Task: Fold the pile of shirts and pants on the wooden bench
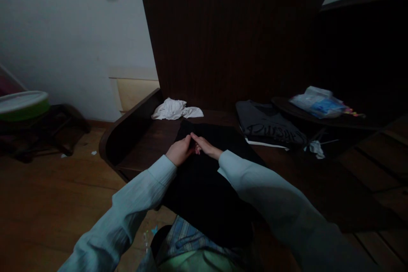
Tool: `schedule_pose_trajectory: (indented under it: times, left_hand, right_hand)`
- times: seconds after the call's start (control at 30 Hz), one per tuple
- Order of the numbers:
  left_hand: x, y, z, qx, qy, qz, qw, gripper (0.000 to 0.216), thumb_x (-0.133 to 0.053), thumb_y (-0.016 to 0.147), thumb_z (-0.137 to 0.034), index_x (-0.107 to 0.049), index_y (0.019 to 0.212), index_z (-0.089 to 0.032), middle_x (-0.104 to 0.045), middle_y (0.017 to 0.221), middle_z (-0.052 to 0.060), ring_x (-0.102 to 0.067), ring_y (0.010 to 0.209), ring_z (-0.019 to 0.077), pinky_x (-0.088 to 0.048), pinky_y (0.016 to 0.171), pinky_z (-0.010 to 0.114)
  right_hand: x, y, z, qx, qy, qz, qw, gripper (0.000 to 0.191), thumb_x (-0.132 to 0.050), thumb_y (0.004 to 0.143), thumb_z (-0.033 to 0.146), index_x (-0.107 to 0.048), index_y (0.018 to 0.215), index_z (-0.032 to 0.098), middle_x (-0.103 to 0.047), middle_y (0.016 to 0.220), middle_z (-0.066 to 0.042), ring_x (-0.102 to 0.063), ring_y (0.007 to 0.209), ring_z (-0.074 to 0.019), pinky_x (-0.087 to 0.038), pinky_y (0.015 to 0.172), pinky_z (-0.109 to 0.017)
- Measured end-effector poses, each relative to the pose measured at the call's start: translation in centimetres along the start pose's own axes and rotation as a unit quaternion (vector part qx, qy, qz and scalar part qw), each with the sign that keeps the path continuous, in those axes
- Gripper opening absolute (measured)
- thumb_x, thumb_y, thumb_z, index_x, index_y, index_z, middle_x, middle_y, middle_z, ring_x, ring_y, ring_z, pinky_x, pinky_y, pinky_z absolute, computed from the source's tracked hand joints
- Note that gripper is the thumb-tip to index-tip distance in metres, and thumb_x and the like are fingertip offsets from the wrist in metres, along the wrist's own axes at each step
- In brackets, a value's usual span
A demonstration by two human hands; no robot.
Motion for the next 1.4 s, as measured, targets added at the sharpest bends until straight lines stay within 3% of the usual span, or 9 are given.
schedule_pose_trajectory:
  times: [0.17, 0.33, 0.47, 0.7, 0.83, 1.03, 1.1, 1.27, 1.4]
  left_hand:
    - [-1.2, -3.2, 2.0, 0.038, 0.016, -0.022, 0.999, 0.037, -0.055, 0.074, -0.033, -0.044, 0.105, -0.018, -0.059, 0.104, 0.01, -0.058, 0.095, 0.0208, -0.045, 0.076, 0.028]
    - [-1.0, -8.7, 4.6, 0.19, 0.065, -0.019, 0.979, 0.041, -0.044, 0.073, -0.058, -0.047, 0.086, -0.019, -0.063, 0.085, 0.009, -0.062, 0.083, 0.0251, -0.045, 0.063, 0.03]
    - [-2.5, -12.1, 4.9, 0.234, -0.004, -0.011, 0.972, 0.037, -0.048, 0.07, -0.055, -0.047, 0.086, -0.022, -0.064, 0.075, 0.006, -0.063, 0.075, 0.0238, -0.044, 0.058, 0.028]
    - [-6.3, -15.4, 4.5, 0.247, -0.221, -0.167, 0.929, 0.025, -0.048, 0.067, -0.044, -0.042, 0.077, -0.023, -0.056, 0.063, -0.002, -0.058, 0.06, 0.0168, -0.046, 0.053, 0.026]
    - [-4.0, -16.1, 3.7, 0.267, -0.203, -0.238, 0.912, 0.034, -0.053, 0.066, -0.051, -0.044, 0.08, -0.022, -0.054, 0.062, -0.003, -0.056, 0.056, 0.0168, -0.045, 0.049, 0.026]
    - [1.1, -16.0, -1.5, 0.132, -0.104, -0.338, 0.926, 0.023, -0.048, 0.077, -0.032, -0.054, 0.095, -0.02, -0.052, 0.085, 0.005, -0.057, 0.078, 0.0187, -0.049, 0.066, 0.03]
    - [0.7, -15.7, -4.2, 0.099, -0.104, -0.31, 0.94, 0.025, -0.045, 0.08, -0.025, -0.053, 0.103, -0.022, -0.051, 0.09, 0.005, -0.057, 0.081, 0.0175, -0.049, 0.069, 0.029]
    - [-3.3, -14.3, -8.1, -0.015, -0.148, -0.068, 0.987, 0.049, -0.051, 0.078, -0.026, -0.037, 0.125, -0.024, -0.053, 0.111, 0.007, -0.059, 0.091, 0.0184, -0.051, 0.073, 0.029]
    - [-3.6, -12.8, -5.5, -0.035, -0.153, -0.093, 0.983, 0.035, -0.044, 0.083, -0.03, -0.045, 0.117, -0.021, -0.059, 0.103, 0.006, -0.058, 0.094, 0.0175, -0.049, 0.08, 0.03]
  right_hand:
    - [-0.1, 0.8, 0.7, -0.089, 0.089, -0.027, 0.992, 0.026, -0.041, 0.089, 0.032, -0.046, 0.069, 0.016, -0.052, 0.039, 0.003, -0.053, 0.038, -0.0101, -0.041, 0.042, -0.018]
    - [-0.4, 0.8, 1.1, -0.098, 0.1, -0.017, 0.99, 0.021, -0.036, 0.09, 0.024, -0.046, 0.073, 0.015, -0.057, 0.046, 0.0, -0.059, 0.045, -0.0111, -0.046, 0.045, -0.019]
    - [-1.0, 1.3, 2.2, -0.105, 0.097, -0.011, 0.99, 0.024, -0.033, 0.09, 0.019, -0.045, 0.07, 0.015, -0.056, 0.045, 0.0, -0.058, 0.042, -0.0106, -0.044, 0.042, -0.017]
    - [-1.8, 3.1, 4.5, -0.095, 0.102, -0.029, 0.99, 0.023, -0.038, 0.088, 0.017, -0.046, 0.066, 0.015, -0.05, 0.041, 0.004, -0.05, 0.036, -0.0076, -0.043, 0.039, -0.016]
    - [-2.0, 3.9, 5.6, -0.077, 0.12, -0.045, 0.989, 0.021, -0.04, 0.087, 0.019, -0.046, 0.068, 0.015, -0.05, 0.043, 0.004, -0.05, 0.037, -0.0078, -0.044, 0.04, -0.017]
    - [-0.8, 4.6, 6.1, -0.033, 0.132, -0.077, 0.988, 0.02, -0.039, 0.088, 0.025, -0.046, 0.071, 0.017, -0.046, 0.044, 0.006, -0.045, 0.037, -0.0065, -0.043, 0.042, -0.017]
    - [0.1, 4.6, 5.7, -0.026, 0.062, -0.099, 0.993, 0.022, -0.038, 0.088, 0.026, -0.048, 0.07, 0.017, -0.046, 0.044, 0.006, -0.044, 0.038, -0.0072, -0.042, 0.042, -0.018]
    - [2.6, 3.4, 3.4, -0.054, -0.076, -0.148, 0.985, 0.004, -0.052, 0.079, 0.017, -0.054, 0.075, 0.014, -0.054, 0.054, 0.001, -0.051, 0.047, -0.0111, -0.044, 0.05, -0.024]
    - [3.1, 0.2, 2.3, 0.043, -0.229, -0.193, 0.953, 0.041, -0.059, 0.072, 0.017, -0.048, 0.112, 0.014, -0.058, 0.103, -0.012, -0.056, 0.093, -0.0211, -0.043, 0.082, -0.035]
Point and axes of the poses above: each hand's wrist, its own y-axis towards the middle knuckle, its own x-axis out of the back of the hand, z = x × y, the point moved 1 cm from there along y, towards the middle knuckle
